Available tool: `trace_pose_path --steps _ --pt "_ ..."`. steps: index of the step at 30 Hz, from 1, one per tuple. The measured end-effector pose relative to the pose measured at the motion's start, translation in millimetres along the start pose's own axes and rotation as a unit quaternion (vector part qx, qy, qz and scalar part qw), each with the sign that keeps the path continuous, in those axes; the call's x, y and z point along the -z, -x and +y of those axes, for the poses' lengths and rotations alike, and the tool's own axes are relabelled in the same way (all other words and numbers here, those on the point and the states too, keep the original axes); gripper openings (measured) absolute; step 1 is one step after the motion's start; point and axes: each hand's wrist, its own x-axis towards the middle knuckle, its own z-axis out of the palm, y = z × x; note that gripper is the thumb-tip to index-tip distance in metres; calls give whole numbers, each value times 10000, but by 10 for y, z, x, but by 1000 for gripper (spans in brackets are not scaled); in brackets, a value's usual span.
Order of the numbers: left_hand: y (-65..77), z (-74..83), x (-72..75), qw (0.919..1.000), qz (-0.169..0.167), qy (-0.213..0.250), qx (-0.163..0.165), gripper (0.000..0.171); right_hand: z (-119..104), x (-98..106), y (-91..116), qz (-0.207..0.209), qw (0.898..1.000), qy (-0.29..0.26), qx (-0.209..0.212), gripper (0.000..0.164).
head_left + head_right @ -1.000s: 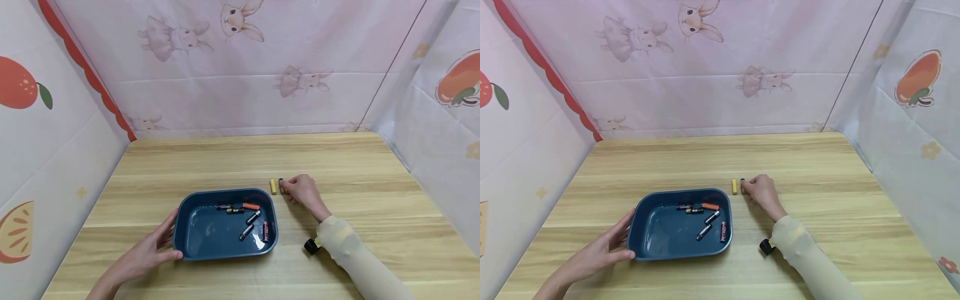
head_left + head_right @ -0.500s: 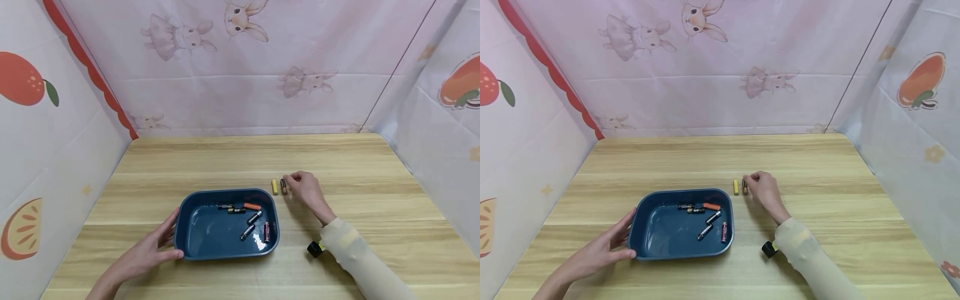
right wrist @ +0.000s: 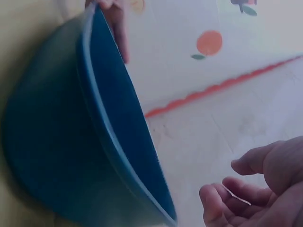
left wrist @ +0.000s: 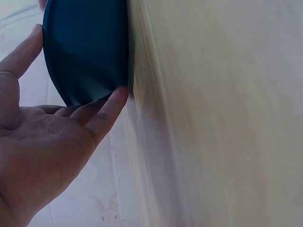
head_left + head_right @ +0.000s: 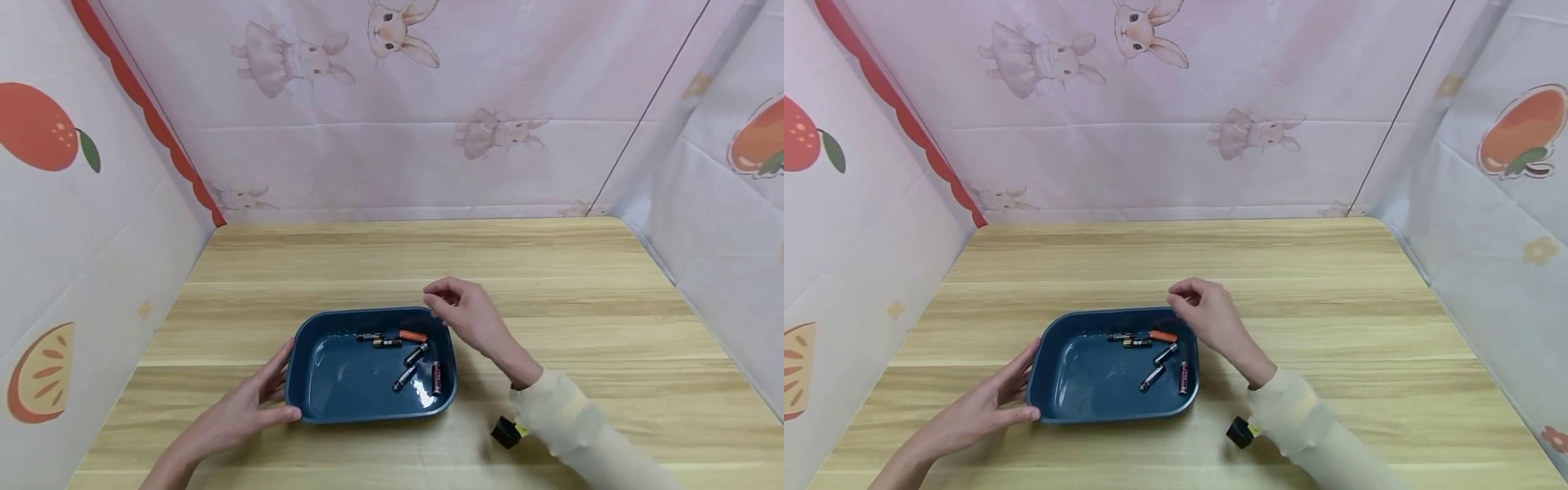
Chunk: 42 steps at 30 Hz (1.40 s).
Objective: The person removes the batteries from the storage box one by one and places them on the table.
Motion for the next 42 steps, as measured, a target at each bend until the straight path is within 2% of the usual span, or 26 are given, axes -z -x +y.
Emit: trace_pose_path --steps 4,9,15,23,27,42 --pt "1 -20 -9 10000 14 -15 11 100 20 -184 23 -462 9986 46 239 22" --pt "2 -52 -22 10000 13 -7 -6 99 68 -384 7 -789 9961 305 260 22" --pt "0 -82 -21 10000 32 -36 -40 99 82 -580 -24 -714 9950 627 307 17" --pt "23 -110 -33 9998 16 -65 -208 98 134 -821 -20 -852 9881 1283 19 14" --pt "35 -122 -31 9998 32 -80 -193 98 154 -885 -24 -983 9838 1496 48 11" --pt "17 -5 17 9998 -61 190 80 100 103 -884 -37 -1626 9671 1938 264 11"
